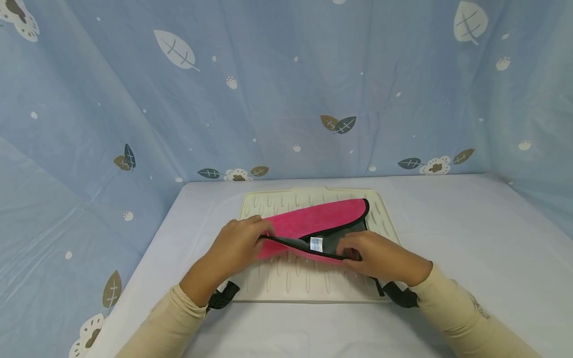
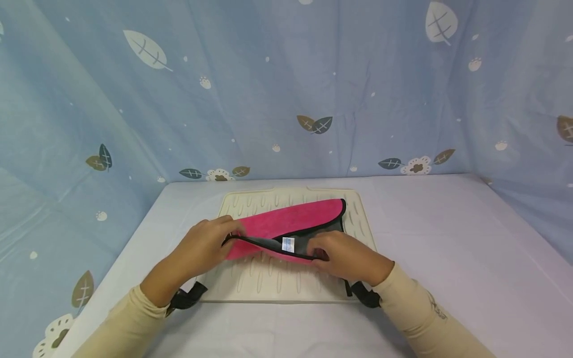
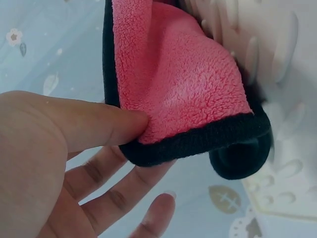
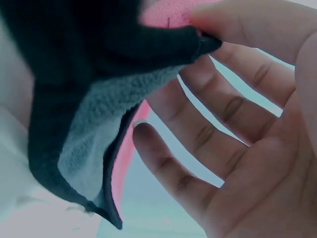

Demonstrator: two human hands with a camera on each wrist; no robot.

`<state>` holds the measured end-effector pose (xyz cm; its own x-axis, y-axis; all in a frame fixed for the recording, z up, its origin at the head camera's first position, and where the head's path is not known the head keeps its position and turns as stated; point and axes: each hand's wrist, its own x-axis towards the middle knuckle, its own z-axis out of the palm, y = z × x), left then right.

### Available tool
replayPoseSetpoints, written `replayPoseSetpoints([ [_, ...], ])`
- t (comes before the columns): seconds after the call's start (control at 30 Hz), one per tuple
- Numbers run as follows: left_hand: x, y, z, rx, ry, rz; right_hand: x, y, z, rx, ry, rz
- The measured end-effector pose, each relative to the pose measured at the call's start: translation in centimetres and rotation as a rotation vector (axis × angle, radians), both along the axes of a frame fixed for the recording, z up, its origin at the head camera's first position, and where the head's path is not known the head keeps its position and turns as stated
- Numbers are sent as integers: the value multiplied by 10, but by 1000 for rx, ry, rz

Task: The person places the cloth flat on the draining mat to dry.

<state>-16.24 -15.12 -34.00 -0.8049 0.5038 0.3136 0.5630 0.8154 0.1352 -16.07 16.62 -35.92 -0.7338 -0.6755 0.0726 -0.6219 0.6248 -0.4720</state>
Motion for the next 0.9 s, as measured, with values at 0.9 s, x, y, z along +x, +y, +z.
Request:
replayPoseSetpoints([
  [0.9,5,0,-4,-7,-612,-179,3,6,0,55,-202,119],
])
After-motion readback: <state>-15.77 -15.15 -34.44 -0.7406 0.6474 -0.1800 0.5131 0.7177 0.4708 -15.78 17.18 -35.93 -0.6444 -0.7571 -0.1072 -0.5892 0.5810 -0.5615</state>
